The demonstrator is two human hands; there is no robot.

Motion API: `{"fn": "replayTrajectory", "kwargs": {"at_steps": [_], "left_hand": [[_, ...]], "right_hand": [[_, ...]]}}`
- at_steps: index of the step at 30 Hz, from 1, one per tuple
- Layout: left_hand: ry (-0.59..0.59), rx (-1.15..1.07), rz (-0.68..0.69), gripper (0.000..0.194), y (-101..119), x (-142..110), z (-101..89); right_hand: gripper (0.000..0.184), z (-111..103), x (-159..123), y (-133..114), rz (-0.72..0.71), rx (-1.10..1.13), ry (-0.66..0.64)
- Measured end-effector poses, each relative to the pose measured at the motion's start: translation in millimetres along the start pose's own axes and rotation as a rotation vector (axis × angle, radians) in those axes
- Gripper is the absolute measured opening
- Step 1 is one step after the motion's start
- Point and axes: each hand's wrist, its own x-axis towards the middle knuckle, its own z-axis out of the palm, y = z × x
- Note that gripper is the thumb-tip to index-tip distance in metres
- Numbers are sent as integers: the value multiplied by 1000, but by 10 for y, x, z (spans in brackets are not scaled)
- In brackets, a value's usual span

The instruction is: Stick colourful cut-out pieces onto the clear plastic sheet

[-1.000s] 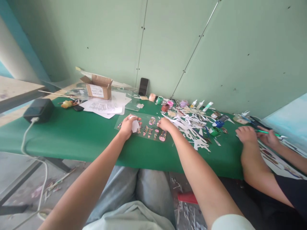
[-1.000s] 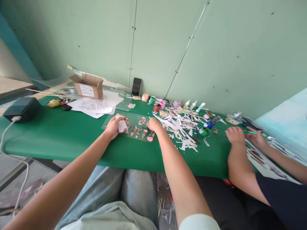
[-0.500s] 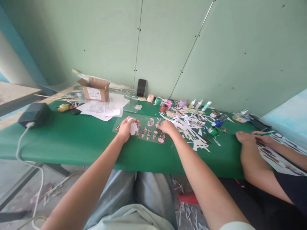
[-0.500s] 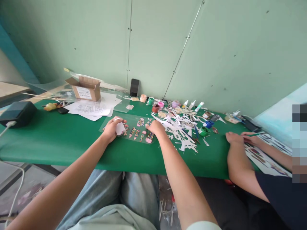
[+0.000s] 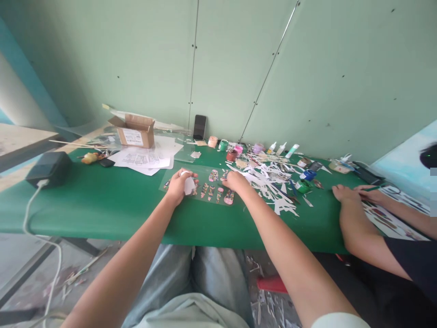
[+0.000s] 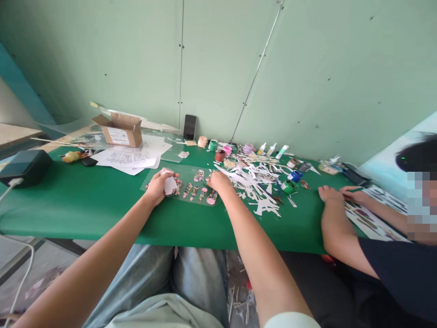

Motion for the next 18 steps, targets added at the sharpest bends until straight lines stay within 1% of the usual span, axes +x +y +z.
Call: {"fn": "replayTrajectory", "kwargs": {"at_steps": [2,4,7,11,14,18], "left_hand": [[-2,-1,1,29,9,-9,1],[-2,-4,2,28,18,-18,1],[1,-5,-1,28,26,-25,1],[7,-4,-7,28,17,-17,4],[7,-3,-9,28,7,-12,9],[-8,-1,-2,29,12,-19,15]], "right_hand": [[9,-8,-27,24,8,-5,-9],[9,-14,-62,65,18,3,-8],[15,-7,-114,161,34,37,61],[30,7,-171,320,45,82,157],[31,3,-227,410,23,112,180],[27,-28,-288,445,24,109,215]]}}
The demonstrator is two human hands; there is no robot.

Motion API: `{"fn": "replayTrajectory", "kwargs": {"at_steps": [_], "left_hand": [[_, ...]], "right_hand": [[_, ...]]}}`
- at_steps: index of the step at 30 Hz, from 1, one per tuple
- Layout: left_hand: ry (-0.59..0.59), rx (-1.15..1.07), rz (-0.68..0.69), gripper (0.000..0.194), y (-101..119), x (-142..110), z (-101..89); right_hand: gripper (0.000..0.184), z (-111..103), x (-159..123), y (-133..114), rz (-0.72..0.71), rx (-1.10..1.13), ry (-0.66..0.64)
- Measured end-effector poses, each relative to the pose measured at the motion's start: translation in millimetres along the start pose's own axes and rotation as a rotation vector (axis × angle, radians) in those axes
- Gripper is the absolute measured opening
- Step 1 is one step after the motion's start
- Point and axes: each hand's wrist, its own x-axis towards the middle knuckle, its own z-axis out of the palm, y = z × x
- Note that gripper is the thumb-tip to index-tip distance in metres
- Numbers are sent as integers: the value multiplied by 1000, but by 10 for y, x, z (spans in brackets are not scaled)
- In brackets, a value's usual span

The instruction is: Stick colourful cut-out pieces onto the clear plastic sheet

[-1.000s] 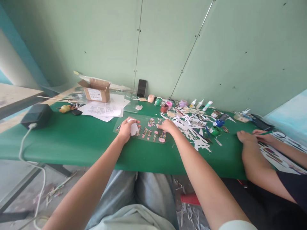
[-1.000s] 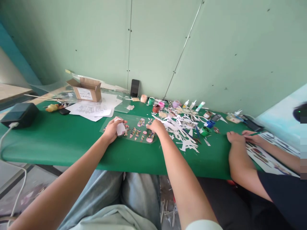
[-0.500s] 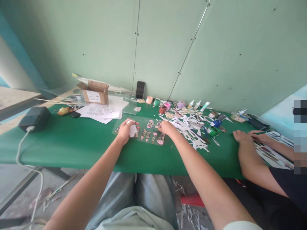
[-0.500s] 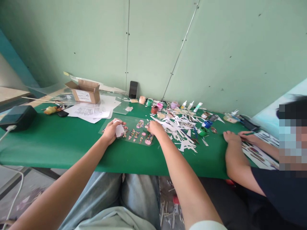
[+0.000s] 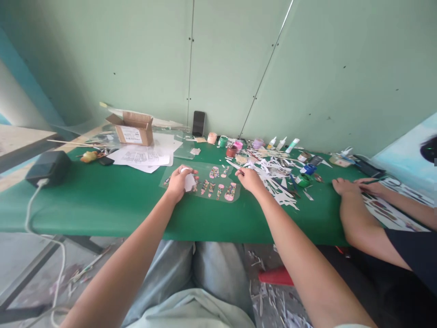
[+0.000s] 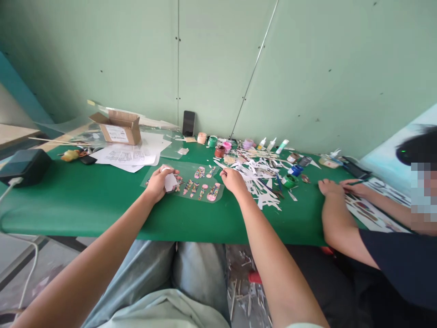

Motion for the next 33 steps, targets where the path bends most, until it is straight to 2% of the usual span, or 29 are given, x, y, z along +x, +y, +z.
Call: {"fn": "replayTrajectory", "kwargs": {"at_steps": [4,9,12,15,18,22,26,28,33], "left_hand": [[-1,-2,7,29,0,12,-5],[-1,-7,12,29,-34,48,-11],[-7,0,12,28,-40,50,-11],[-16,13,14,27,-33,41,-10],[-28,27,22,28,-33,32,-10],[-52,45,24,30,-52,19,-9],[-61,52,27,30,-67,15,-12],[-58,53,29,29,-69,17,-12],[-65,57,25,28,-69,24,-8]], "right_hand": [[30,-81,88,38,102,-69,57],[31,-256,249,251,195,-112,92],[39,-353,235,358,236,-117,118],[44,-394,161,363,255,-109,132],[40,-346,77,254,193,-68,100],[30,-177,-73,-11,70,-3,36],[32,-16,-253,-218,-30,29,-141],[25,36,-315,-249,-69,54,-196],[14,108,-327,-213,-97,117,-194]]}}
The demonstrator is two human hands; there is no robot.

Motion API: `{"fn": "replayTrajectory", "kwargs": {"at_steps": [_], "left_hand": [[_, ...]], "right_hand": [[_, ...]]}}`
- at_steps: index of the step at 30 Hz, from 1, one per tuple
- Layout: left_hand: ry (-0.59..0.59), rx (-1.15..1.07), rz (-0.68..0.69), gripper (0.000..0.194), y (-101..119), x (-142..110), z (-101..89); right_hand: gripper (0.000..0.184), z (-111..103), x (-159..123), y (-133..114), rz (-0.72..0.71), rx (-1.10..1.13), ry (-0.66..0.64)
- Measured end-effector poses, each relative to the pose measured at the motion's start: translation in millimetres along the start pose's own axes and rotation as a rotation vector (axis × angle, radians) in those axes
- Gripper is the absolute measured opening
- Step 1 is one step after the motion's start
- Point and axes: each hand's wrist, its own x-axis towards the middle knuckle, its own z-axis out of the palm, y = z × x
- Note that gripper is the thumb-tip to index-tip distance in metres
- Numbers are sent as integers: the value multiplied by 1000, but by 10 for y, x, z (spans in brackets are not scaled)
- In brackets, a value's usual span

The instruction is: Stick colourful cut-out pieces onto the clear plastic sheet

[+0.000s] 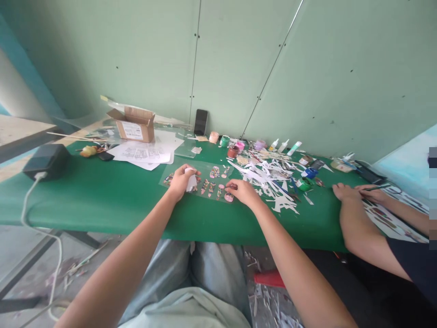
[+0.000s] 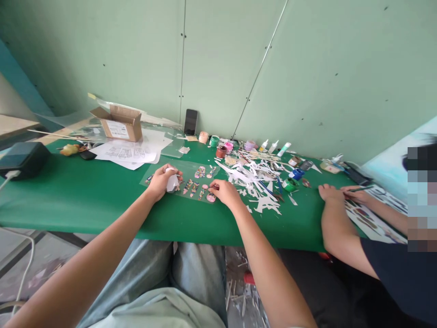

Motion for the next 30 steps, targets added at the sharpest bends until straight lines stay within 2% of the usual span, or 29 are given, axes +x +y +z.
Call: {"fn": "replayTrajectory", "kwargs": {"at_steps": [5,8,13,15,18,20,24,30], "left_hand": [[3,-1,12,29,0,-3,-4],[0,4,23,28,2,-6,-13],[-42,19,17,30,0,-20,-26],[-76,25,8,32,-5,-26,-28],[-146,20,1,32,-12,-30,-36],[-195,-2,-4,32,-12,-25,-45],[-239,-115,3,28,14,-7,-65],[-269,-228,-25,26,60,-5,-100]], "right_hand": [[5,-11,86,2,-13,29,-41],[6,-39,88,-19,17,35,-27],[20,-66,42,-24,174,19,237],[25,-51,51,-37,147,76,388],[24,8,92,-126,20,192,557],[26,75,111,-230,-45,248,566],[37,267,106,-417,-183,431,498],[27,473,106,-465,-139,304,454]]}}
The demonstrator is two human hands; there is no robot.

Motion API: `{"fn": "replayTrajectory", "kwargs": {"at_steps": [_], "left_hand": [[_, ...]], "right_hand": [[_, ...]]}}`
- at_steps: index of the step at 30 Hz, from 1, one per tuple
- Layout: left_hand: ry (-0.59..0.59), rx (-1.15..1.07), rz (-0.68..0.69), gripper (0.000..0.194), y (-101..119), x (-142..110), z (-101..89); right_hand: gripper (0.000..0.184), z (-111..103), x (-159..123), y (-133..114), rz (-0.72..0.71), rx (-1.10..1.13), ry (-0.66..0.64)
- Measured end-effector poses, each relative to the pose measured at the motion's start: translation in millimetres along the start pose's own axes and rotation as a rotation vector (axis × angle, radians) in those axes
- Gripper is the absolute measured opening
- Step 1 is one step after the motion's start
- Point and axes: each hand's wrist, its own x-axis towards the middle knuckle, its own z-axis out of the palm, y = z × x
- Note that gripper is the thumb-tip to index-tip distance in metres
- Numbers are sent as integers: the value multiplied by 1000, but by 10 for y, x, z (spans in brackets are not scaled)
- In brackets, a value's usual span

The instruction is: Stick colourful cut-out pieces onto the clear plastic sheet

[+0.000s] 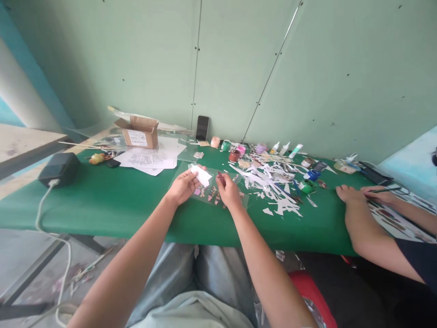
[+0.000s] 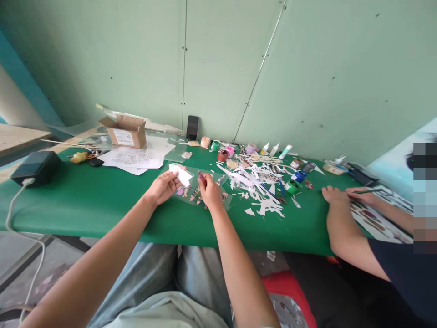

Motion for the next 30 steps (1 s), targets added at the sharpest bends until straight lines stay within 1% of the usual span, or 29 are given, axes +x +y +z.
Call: {"fn": "replayTrajectory", "kwargs": {"at_steps": [3,6,9,11,13,15,17,19,23,25,27,28,30], "left_hand": [[-14,-12,-9,29,-4,-3,-24],[5,6,15,31,-40,21,-70],[51,69,66,26,-94,66,-116],[73,129,111,19,-123,86,-128],[68,198,160,15,-141,90,-120],[23,336,202,13,-149,82,-96],[-30,485,210,11,-151,70,-69],[-70,583,185,13,-145,57,-44],[-167,656,121,26,-119,28,-7],[-205,680,96,28,-120,19,2],[-197,692,91,29,-141,19,4],[-182,695,98,33,-155,21,4],[-129,677,118,53,-177,24,6]], "right_hand": [[27,16,-19,-11,-61,-24,36],[29,15,-41,-28,-115,10,147],[32,3,-51,-19,-66,48,250],[34,-7,-50,-2,-15,67,286],[34,-15,-44,14,10,106,281],[34,-16,-38,25,5,178,245],[35,-14,-33,31,-10,243,217],[36,-12,-29,31,-26,276,200],[37,-15,-19,17,-49,289,172],[36,-21,-14,8,-51,291,166],[34,-29,-13,1,-52,299,165],[34,-35,-15,-1,-53,303,167],[34,-48,-22,-3,-55,291,181]]}}
